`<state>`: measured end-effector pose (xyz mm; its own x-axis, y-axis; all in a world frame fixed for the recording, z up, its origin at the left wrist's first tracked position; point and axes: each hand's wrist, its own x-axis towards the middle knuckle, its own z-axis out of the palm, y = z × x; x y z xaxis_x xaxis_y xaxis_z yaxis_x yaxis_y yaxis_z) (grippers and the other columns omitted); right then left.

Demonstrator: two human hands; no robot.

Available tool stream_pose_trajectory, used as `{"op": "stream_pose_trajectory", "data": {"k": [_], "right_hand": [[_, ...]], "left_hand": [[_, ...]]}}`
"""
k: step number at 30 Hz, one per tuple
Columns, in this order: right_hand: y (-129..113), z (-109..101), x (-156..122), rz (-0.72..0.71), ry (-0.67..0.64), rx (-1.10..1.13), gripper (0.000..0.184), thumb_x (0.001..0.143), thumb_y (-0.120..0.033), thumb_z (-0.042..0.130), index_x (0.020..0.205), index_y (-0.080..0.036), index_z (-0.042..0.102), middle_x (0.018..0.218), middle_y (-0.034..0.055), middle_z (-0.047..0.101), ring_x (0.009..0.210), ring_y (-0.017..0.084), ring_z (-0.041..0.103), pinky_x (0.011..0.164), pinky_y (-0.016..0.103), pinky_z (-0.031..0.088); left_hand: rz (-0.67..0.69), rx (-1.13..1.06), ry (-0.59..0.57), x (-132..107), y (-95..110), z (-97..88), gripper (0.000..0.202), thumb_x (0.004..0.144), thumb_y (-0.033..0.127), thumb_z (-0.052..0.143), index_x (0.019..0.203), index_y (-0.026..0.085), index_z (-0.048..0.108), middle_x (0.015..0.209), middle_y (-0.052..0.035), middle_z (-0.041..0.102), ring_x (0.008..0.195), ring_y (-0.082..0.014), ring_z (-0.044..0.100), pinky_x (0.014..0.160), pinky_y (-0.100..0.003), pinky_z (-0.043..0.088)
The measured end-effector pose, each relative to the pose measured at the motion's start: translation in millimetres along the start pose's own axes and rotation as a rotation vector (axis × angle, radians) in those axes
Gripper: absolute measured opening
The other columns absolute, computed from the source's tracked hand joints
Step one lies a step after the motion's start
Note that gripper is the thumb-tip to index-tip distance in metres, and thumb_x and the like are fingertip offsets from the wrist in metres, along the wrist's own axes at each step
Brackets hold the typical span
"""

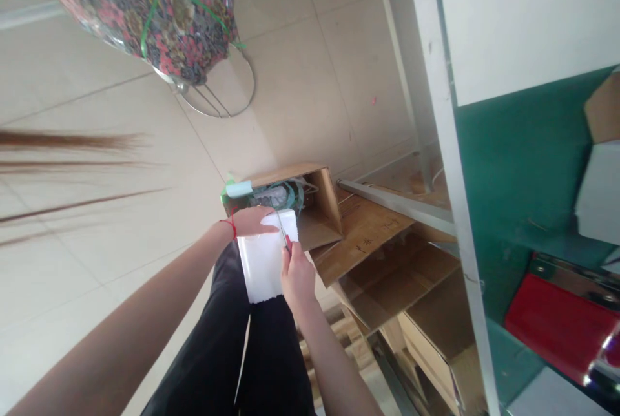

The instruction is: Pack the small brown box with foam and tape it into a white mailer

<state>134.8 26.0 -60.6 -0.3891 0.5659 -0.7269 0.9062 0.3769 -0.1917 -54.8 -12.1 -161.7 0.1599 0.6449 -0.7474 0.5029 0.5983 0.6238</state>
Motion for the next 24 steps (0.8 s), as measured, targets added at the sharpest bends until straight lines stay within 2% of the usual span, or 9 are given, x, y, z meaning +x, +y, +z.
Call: {"op": "stream_pose_trajectory", "data": {"k": [5,10,18,24], "right_hand": [[-3.4,-4.0,2.1,0.017,-0.021,-0.028,0.022,0.107,-0.027,0.04,0.121,-0.018,0.055,0.102,0.0078,0.074,0.088,0.022,0.073,0.065,0.026,0.046],[-3.5,-7.1,2.0,0.033,-0.045,-0.058,0.022,0.107,-0.027,0.04,0.12,-0.017,0.055,0.101,0.0087,0.074,0.089,0.021,0.073,0.067,0.025,0.047],[-13.9,-18.3,3.5,0.087,-0.127,-0.08,0.024,0.107,-0.028,0.037,0.122,-0.017,0.053,0.104,0.01,0.074,0.089,0.023,0.073,0.069,0.028,0.05],[-30.2,-33.3,14.7,0.12,-0.193,-0.117,0.023,0.106,-0.026,0.037,0.118,-0.015,0.054,0.099,0.013,0.075,0.09,0.027,0.074,0.071,0.032,0.052]], "left_hand": [[-0.005,0.051,-0.005,-4.4,5.8,0.9,0.08,0.076,0.061,0.067,0.139,0.014,0.05,0.142,-0.0178,0.057,0.13,-0.0346,0.055,0.109,-0.04,0.042],[-0.02,0.101,-0.014,-5.4,6.2,0.6,0.09,0.068,0.061,0.075,0.141,0.016,0.048,0.142,-0.0161,0.058,0.13,-0.0345,0.055,0.108,-0.039,0.044],[-0.058,0.097,0.003,-2.1,3.5,2.3,0.091,0.067,0.063,0.075,0.141,0.017,0.049,0.144,-0.0161,0.056,0.131,-0.0347,0.055,0.108,-0.04,0.044],[-0.055,0.103,-0.001,-1.1,7.0,1.1,0.084,0.068,0.058,0.077,0.134,0.013,0.054,0.135,-0.0174,0.062,0.125,-0.0342,0.059,0.105,-0.038,0.046]]}}
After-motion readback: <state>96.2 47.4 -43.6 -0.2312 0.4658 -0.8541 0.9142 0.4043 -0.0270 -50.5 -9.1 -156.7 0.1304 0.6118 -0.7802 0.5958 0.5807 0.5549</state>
